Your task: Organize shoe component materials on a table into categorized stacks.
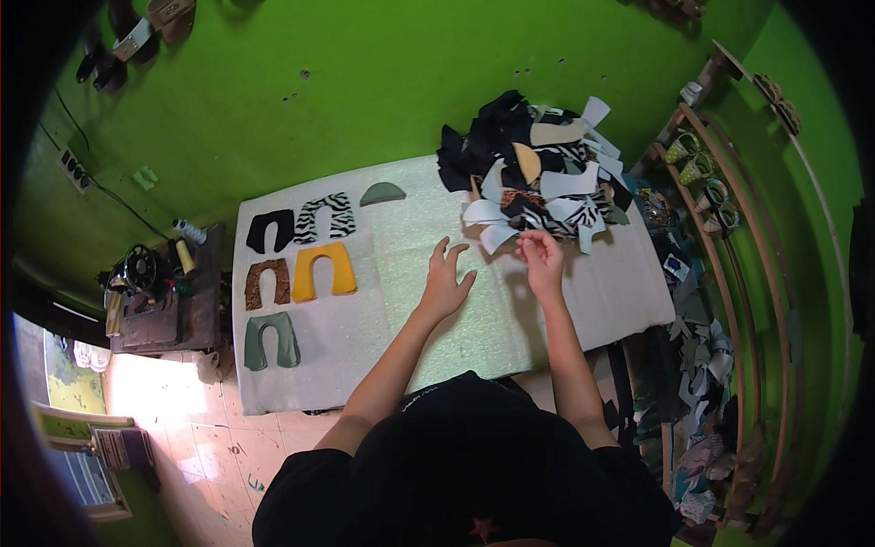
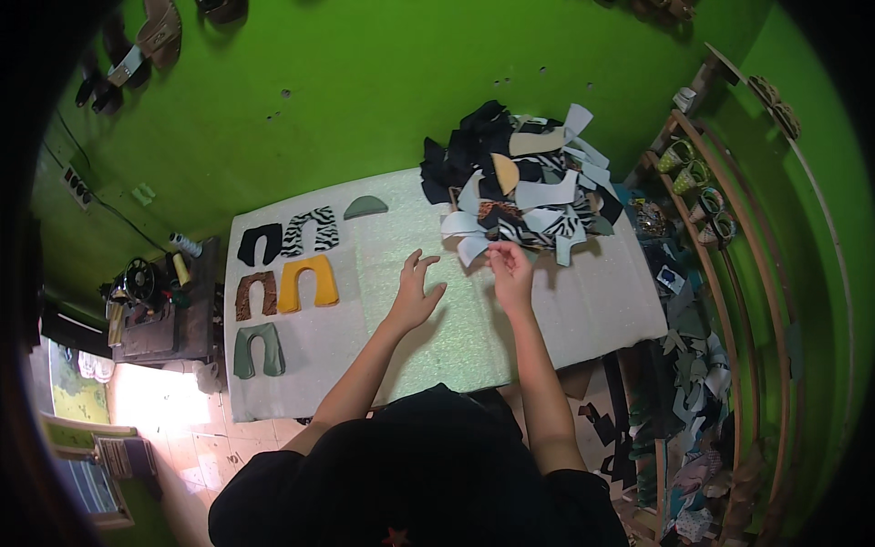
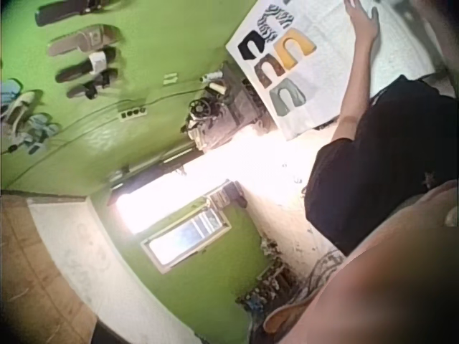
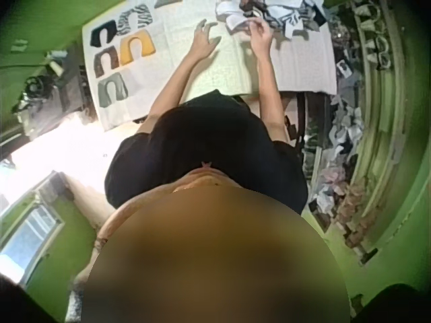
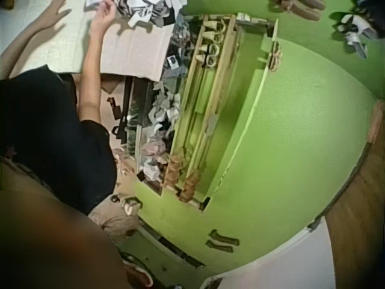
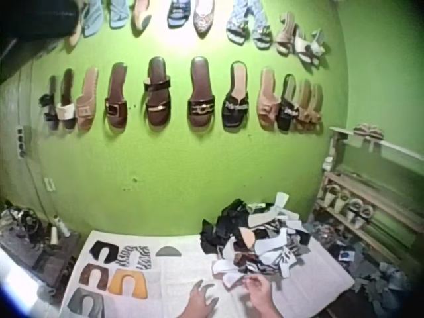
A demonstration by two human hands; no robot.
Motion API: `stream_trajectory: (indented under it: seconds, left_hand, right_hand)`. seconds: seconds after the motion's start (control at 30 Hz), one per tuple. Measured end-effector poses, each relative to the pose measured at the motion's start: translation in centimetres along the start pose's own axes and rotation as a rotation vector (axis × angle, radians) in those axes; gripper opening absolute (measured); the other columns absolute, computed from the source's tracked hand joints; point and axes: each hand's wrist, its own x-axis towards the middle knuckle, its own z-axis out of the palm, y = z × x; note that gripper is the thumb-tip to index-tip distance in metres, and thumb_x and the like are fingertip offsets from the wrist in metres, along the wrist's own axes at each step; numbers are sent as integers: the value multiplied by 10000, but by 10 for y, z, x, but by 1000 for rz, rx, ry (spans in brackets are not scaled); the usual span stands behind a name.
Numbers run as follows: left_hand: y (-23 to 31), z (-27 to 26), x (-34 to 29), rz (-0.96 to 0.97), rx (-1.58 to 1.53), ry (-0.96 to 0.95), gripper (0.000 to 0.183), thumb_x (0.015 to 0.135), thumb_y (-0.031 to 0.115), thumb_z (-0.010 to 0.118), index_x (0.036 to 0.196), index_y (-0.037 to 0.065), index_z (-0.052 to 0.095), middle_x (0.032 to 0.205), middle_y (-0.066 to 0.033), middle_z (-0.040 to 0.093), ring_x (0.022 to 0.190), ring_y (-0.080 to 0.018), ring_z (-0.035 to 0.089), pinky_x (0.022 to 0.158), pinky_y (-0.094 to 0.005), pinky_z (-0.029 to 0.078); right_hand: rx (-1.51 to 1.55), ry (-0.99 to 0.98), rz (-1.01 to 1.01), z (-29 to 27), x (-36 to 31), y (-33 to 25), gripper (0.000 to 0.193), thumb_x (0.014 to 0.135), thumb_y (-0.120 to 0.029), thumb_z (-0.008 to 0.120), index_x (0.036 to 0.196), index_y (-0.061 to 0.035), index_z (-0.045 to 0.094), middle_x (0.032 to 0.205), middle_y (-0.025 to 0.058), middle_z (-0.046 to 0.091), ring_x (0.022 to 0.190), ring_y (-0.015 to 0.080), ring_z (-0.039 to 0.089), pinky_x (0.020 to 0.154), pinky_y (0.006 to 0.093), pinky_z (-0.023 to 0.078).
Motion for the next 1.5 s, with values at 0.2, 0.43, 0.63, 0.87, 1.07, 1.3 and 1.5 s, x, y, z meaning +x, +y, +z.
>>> stream_trajectory:
  seconds: [0.2,0.43,0.63,0.87,1.07,1.3,1.5]
  left_hand:
    - [34,39,47,196,-38,-13,470,751,174,604,1180,81,435,1284,-246,309,1195,-416,302,979,-447,288]
    - [71,65,90,310,6,19,461,719,173,623,1141,78,463,1251,-239,347,1163,-411,337,960,-436,307]
    - [84,69,121,372,85,61,451,695,149,628,1116,82,481,1250,-209,357,1182,-380,320,960,-450,295]
    - [103,86,144,373,297,-91,502,701,172,629,1180,166,480,1348,-93,320,1278,-322,220,982,-586,185]
    - [103,97,146,258,329,-48,599,686,238,657,1224,162,408,1369,-161,226,1280,-368,170,970,-602,136]
    - [156,64,147,405,3,274,903,597,387,718,1313,115,241,1364,-204,188,1267,-355,179,995,-498,92]
    - [181,24,152,437,-282,317,217,745,41,647,949,-7,590,911,-100,621,808,-145,599,722,-252,476]
  right_hand:
    - [-436,383,-337,-69,66,-23,224,775,-87,598,978,-9,541,912,72,515,762,134,488,656,246,422]
    - [-614,389,7,-113,144,-17,366,736,-268,651,911,43,570,933,119,493,825,217,500,780,321,416]
    - [-698,329,-268,-119,155,-20,273,684,-79,587,932,-173,649,1178,101,440,1115,268,378,953,329,270]
    - [-671,202,-456,-125,177,-7,317,667,68,542,967,-15,602,1038,164,591,948,310,568,821,344,431]
    - [-722,236,-704,-118,179,-55,268,676,55,557,921,-29,629,879,127,596,812,302,573,724,349,450]
    - [-811,72,-971,-91,147,-127,370,731,-8,609,1087,-69,530,830,112,602,736,266,579,671,349,439]
    - [-669,-94,-894,-79,121,-150,420,729,-57,653,1119,-71,499,835,109,616,740,238,595,648,329,452]
